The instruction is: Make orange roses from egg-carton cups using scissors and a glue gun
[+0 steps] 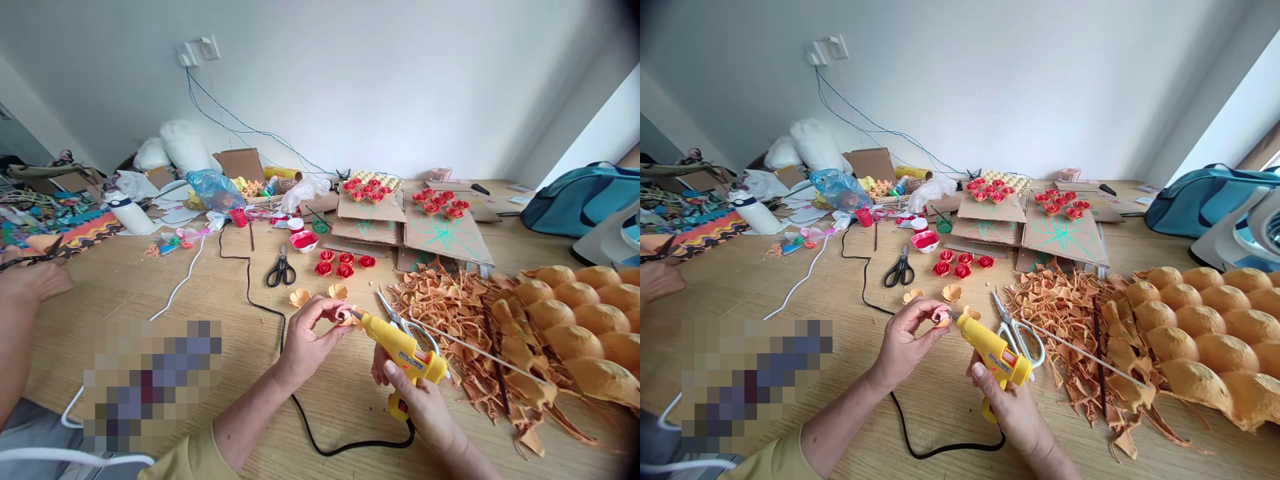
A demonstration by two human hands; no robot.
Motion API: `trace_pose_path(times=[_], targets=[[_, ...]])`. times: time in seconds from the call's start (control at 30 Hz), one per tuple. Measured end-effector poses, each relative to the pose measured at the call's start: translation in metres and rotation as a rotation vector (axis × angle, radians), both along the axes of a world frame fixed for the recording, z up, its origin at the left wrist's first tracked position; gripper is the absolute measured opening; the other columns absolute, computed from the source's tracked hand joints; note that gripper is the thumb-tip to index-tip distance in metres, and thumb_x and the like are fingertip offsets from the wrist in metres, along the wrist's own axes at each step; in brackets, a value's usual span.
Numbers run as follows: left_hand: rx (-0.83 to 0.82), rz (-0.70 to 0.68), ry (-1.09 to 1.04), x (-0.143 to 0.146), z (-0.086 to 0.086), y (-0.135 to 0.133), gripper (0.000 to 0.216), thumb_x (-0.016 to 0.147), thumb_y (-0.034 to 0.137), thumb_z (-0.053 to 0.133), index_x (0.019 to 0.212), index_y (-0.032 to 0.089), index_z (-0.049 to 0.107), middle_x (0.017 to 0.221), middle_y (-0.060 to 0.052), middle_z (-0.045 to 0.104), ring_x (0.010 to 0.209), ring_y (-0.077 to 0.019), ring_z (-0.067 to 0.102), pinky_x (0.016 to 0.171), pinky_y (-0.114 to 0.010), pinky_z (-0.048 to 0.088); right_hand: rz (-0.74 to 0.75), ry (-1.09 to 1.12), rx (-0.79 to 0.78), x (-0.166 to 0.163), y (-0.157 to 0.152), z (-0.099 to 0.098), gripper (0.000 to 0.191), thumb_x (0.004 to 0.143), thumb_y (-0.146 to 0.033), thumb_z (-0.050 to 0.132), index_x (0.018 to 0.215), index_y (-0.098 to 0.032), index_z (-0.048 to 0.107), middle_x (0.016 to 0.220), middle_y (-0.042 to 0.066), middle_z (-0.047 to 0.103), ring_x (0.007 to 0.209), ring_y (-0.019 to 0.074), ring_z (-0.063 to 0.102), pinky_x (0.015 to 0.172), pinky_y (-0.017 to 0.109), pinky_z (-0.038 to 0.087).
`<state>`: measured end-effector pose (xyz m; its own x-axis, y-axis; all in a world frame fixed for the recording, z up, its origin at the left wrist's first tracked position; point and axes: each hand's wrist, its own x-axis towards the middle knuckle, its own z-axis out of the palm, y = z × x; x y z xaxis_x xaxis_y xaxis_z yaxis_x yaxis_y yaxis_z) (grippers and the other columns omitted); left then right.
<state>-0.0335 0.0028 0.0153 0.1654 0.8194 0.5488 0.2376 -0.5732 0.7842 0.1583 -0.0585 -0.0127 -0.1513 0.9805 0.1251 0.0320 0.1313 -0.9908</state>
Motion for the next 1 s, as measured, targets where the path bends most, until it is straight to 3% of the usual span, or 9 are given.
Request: trace_pose_path(times=[0.37,0.5,0.63,0.8,1.0], targets=[[0.076,0.036,0.047,0.001,0.003,-0.001,0.016,0.086,0.025,0.071,0.099,0.017,0.067,0.090,-0.005,0.069,0.081,-0.0150,0.065,0.077,-0.027,0.055,-0.085,-0.140,0.123,-0.001,-0.001,0.005,0.036,0.089,-0.054,0.058,0.073,-0.022,0.057,0.064,0.001,0.054,0.058,0.0161,0.051,0.053,0.028,0.047],[0.137,0.062,0.080,0.002,0.005,-0.001,0.014,0.086,0.023,0.072,0.098,0.017,0.067,0.088,-0.004,0.069,0.078,-0.0140,0.063,0.075,-0.027,0.054,-0.118,-0.183,0.215,-0.001,-0.001,0.002,0.028,0.088,-0.047,0.062,0.074,-0.023,0.060,0.069,0.003,0.060,0.064,0.0188,0.057,0.063,0.032,0.051],[0.143,0.056,0.081,0.001,0.005,-0.001,0.014,0.086,0.021,0.072,0.098,0.017,0.067,0.088,-0.004,0.069,0.078,-0.0135,0.062,0.075,-0.026,0.054,-0.153,-0.147,0.203,0.002,-0.001,-0.011,0.023,0.085,-0.046,0.068,0.078,-0.024,0.064,0.071,0.003,0.061,0.069,0.0212,0.059,0.068,0.034,0.053],[0.045,0.004,0.020,0.000,0.000,0.000,0.017,0.085,0.025,0.073,0.099,0.017,0.067,0.089,-0.005,0.067,0.081,-0.0144,0.063,0.077,-0.027,0.055,-0.157,-0.141,0.226,0.007,0.001,-0.019,0.019,0.084,-0.041,0.071,0.079,-0.025,0.063,0.070,0.001,0.060,0.067,0.0202,0.058,0.066,0.034,0.051],[-0.136,-0.090,-0.116,0.000,0.000,-0.001,0.023,0.086,0.028,0.072,0.103,0.016,0.064,0.093,-0.006,0.066,0.086,-0.0158,0.065,0.082,-0.028,0.057,-0.075,-0.331,0.331,0.009,0.004,-0.007,0.020,0.092,-0.033,0.059,0.075,-0.023,0.056,0.069,0.000,0.055,0.061,0.0164,0.054,0.061,0.031,0.046]])
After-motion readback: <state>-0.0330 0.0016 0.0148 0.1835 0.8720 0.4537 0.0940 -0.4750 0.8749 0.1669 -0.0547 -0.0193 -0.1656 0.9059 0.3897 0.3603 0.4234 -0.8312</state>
